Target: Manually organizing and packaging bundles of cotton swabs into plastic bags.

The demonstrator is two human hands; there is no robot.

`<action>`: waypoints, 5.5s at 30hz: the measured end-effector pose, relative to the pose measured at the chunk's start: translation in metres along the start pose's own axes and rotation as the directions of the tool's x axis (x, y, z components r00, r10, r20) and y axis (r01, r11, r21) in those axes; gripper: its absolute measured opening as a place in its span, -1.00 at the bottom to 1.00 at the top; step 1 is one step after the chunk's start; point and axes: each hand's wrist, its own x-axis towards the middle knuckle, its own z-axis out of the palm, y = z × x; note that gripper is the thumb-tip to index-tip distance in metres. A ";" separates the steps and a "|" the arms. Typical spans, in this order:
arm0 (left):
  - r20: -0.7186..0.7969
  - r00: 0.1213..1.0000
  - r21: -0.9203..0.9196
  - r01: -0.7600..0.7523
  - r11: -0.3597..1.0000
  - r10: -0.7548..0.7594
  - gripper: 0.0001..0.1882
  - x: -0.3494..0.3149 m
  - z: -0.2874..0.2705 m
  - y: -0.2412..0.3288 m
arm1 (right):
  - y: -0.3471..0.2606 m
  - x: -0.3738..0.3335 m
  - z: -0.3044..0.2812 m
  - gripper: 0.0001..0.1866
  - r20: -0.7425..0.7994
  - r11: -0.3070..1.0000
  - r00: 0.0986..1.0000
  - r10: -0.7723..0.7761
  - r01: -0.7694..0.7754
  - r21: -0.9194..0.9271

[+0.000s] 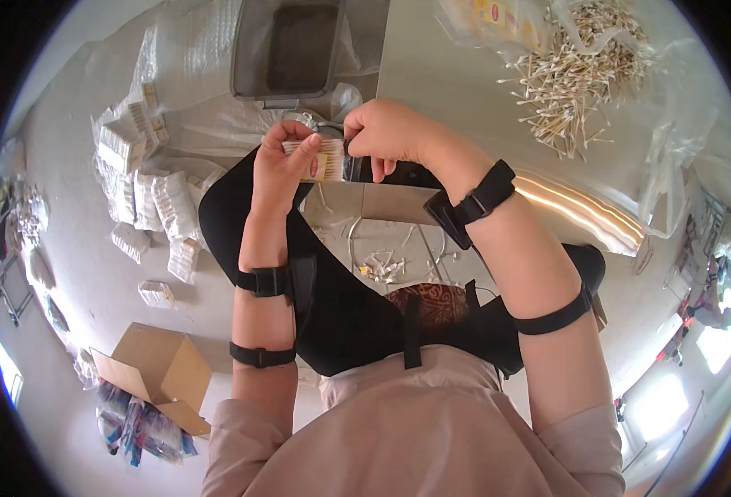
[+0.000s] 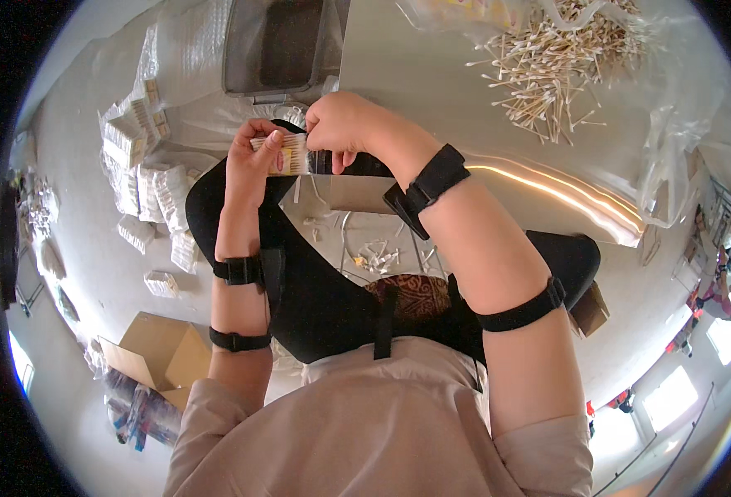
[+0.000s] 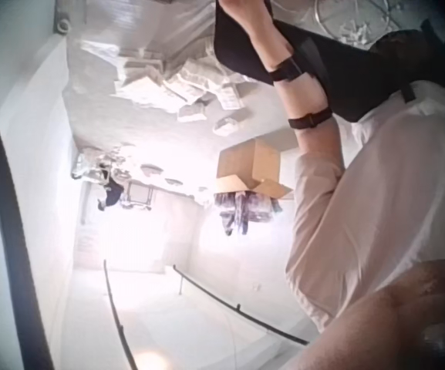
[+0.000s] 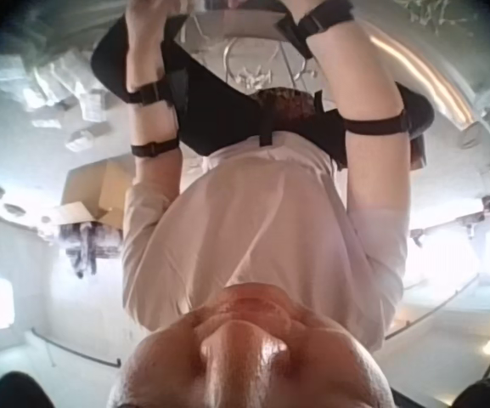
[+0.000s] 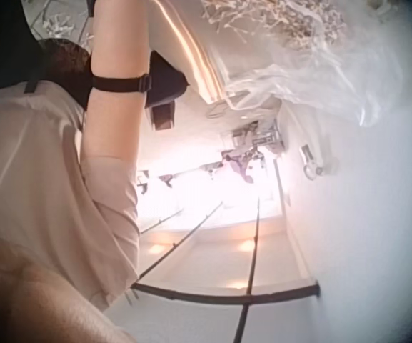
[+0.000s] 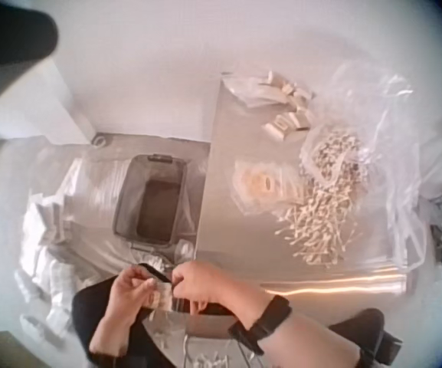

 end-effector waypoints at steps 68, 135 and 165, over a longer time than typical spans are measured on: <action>0.058 0.998 -0.028 0.011 1.000 -0.009 -0.84 0.003 0.006 -0.011 | 0.015 -0.014 -0.008 -0.68 -0.095 0.992 0.990 -0.109 0.102 -0.070; -0.091 0.975 -0.076 0.197 0.978 -0.203 -0.37 -0.011 0.031 -0.028 | 0.081 -0.075 0.071 -0.43 -0.389 0.495 0.536 -0.749 0.062 -0.867; -0.050 0.938 -0.226 0.325 0.918 -0.344 -0.32 -0.010 0.040 -0.016 | 0.096 -0.082 0.075 -0.36 -0.373 0.459 0.573 -0.730 0.005 -0.889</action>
